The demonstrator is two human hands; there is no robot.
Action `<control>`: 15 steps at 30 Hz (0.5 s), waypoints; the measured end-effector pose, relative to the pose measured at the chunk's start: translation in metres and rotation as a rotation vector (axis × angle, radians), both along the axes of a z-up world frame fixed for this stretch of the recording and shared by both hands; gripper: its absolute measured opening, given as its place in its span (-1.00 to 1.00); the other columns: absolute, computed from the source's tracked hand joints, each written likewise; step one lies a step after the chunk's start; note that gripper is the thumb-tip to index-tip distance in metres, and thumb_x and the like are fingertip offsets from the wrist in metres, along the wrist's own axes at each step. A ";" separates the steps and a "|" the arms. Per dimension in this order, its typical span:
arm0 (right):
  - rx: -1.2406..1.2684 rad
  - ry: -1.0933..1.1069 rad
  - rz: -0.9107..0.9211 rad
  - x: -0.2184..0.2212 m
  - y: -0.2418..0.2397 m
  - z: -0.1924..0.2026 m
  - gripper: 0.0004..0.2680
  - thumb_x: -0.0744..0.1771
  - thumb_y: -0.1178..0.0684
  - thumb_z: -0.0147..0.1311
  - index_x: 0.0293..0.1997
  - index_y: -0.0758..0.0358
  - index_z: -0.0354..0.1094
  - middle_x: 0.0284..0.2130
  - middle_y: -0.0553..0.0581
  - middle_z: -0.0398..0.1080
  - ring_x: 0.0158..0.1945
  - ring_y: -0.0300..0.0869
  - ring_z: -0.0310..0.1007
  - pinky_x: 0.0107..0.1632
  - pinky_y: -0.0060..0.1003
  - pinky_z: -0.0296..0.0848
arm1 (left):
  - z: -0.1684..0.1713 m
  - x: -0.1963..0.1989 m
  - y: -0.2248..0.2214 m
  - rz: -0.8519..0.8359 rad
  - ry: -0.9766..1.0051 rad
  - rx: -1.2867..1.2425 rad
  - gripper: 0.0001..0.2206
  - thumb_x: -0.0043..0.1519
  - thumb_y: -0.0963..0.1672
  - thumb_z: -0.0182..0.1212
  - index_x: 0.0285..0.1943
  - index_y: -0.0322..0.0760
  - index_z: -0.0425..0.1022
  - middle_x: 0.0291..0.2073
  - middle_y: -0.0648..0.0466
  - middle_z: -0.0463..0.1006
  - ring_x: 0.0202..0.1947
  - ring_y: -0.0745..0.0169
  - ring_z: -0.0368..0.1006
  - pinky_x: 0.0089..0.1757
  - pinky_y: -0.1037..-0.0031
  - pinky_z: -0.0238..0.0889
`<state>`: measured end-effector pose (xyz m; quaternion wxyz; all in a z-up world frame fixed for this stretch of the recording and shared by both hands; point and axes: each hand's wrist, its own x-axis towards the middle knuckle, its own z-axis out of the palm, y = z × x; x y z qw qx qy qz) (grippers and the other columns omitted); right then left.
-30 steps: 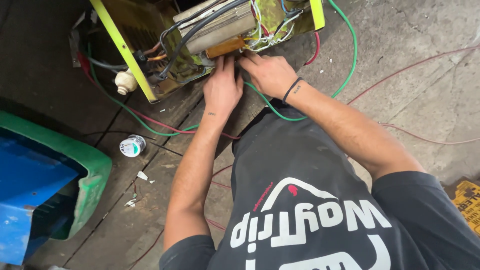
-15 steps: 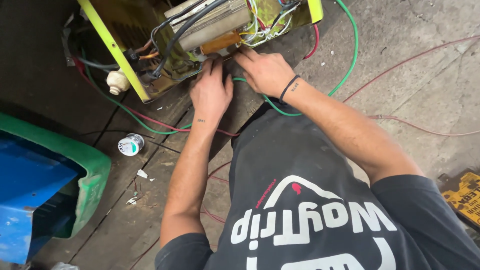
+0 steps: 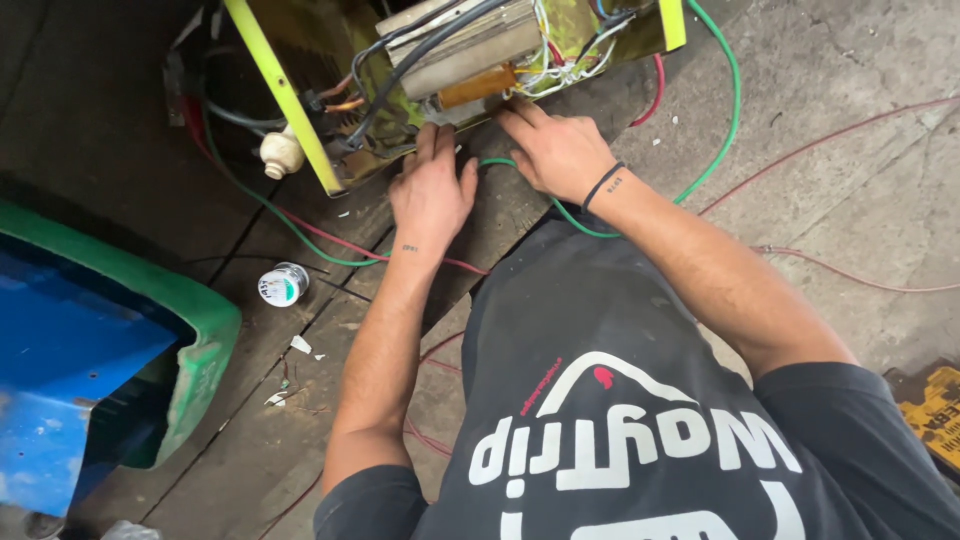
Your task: Inspecting and manipulating wires and components inside an electronic power unit.
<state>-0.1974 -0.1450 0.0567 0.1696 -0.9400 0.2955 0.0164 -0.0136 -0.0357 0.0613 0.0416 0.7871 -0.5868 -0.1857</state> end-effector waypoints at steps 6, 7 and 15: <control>-0.037 0.017 0.018 -0.002 -0.007 0.001 -0.62 0.33 -0.03 0.07 0.33 0.10 0.24 0.25 0.15 0.34 -0.27 0.14 0.58 -0.53 0.09 0.45 | -0.005 0.003 -0.008 -0.068 0.065 -0.028 -0.57 0.30 0.03 0.15 0.26 -0.24 0.38 0.05 -0.08 0.43 -0.16 -0.16 0.55 -0.30 0.05 0.42; -0.035 0.025 0.010 -0.003 -0.008 0.003 -0.64 0.33 -0.06 0.05 0.30 0.08 0.28 0.19 0.09 0.40 -0.22 0.11 0.59 -0.52 0.10 0.47 | -0.004 0.003 -0.006 -0.086 0.014 -0.015 -0.49 0.27 0.07 0.17 0.33 -0.22 0.33 0.07 -0.05 0.44 -0.17 -0.12 0.56 -0.29 0.07 0.42; -0.176 0.086 -0.059 -0.027 -0.015 -0.008 -0.77 0.35 -0.09 0.12 0.04 0.13 0.36 -0.18 0.12 0.44 -0.31 0.08 0.56 -0.50 0.00 0.46 | 0.014 0.012 -0.008 -0.113 0.068 0.066 -0.38 0.25 0.12 0.22 0.41 -0.22 0.26 0.09 -0.05 0.44 -0.16 -0.19 0.56 -0.25 -0.01 0.42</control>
